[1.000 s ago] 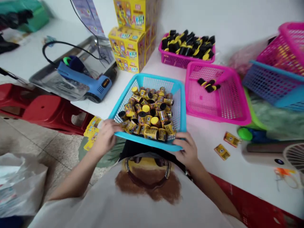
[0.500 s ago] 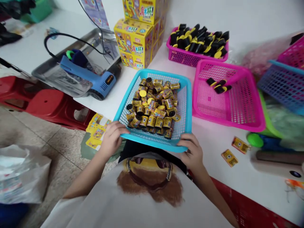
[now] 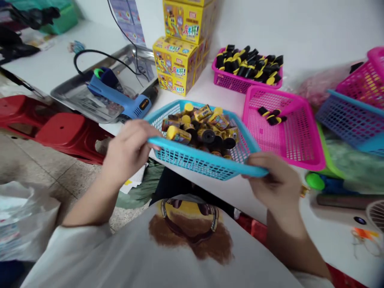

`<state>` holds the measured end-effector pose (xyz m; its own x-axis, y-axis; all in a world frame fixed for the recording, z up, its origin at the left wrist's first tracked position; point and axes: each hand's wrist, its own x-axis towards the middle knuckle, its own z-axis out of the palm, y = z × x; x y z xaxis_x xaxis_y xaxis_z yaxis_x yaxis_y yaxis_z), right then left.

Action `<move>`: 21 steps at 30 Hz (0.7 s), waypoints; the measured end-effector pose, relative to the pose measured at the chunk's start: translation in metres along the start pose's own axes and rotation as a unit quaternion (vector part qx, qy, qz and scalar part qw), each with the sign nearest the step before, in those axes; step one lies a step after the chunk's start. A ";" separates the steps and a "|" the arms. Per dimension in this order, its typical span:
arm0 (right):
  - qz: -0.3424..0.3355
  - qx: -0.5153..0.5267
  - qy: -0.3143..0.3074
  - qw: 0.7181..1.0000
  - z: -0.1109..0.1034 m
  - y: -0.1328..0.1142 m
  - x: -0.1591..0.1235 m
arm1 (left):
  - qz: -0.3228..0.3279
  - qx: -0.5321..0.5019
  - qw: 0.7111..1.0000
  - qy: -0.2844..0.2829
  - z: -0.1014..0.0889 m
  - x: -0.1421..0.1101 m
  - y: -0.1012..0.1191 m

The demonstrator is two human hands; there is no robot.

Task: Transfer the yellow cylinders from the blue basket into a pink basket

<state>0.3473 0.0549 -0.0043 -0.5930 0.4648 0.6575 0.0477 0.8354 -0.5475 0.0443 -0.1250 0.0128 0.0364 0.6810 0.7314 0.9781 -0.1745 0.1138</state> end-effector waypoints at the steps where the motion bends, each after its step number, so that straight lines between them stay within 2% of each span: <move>1: -0.001 -0.005 -0.011 1.000 0.002 0.001 -0.003 | -0.004 -0.006 1.000 -0.022 0.002 -0.005 0.002; 4: -0.013 -0.026 -0.035 0.999 0.018 0.013 -0.027 | -0.025 -0.018 0.997 -0.072 0.019 -0.040 0.007; 7: -0.026 -0.034 -0.060 0.997 0.033 0.026 -0.051 | -0.060 -0.038 0.995 -0.064 0.041 -0.075 0.010; 9: -0.020 -0.033 -0.081 0.996 0.038 0.031 -0.061 | -0.081 -0.046 0.993 -0.069 0.048 -0.088 0.010; 11: -0.007 -0.032 -0.091 0.995 0.041 0.033 -0.068 | -0.095 -0.044 0.991 -0.087 0.047 -0.092 0.010; 14: 0.002 -0.043 -0.107 0.993 0.037 0.033 -0.074 | -0.081 -0.024 0.987 -0.135 0.032 -0.085 0.009; 17: -0.019 -0.117 -0.146 0.982 0.020 0.031 -0.070 | -0.044 -0.050 0.982 -0.176 0.013 -0.063 0.012; 19: -0.038 -0.149 -0.207 0.966 0.004 0.029 -0.058 | -0.068 -0.119 0.964 -0.227 0.012 -0.039 0.020; 21: -0.056 -0.114 -0.276 0.953 -0.007 0.026 -0.040 | -0.135 -0.138 0.929 -0.316 0.024 -0.012 0.029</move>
<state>0.3776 0.0602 -0.0416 -0.9343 0.1963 0.2974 0.0955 0.9420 -0.3217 0.0770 -0.1211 -0.0091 -0.0039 0.9928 0.1195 0.8823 -0.0529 0.4677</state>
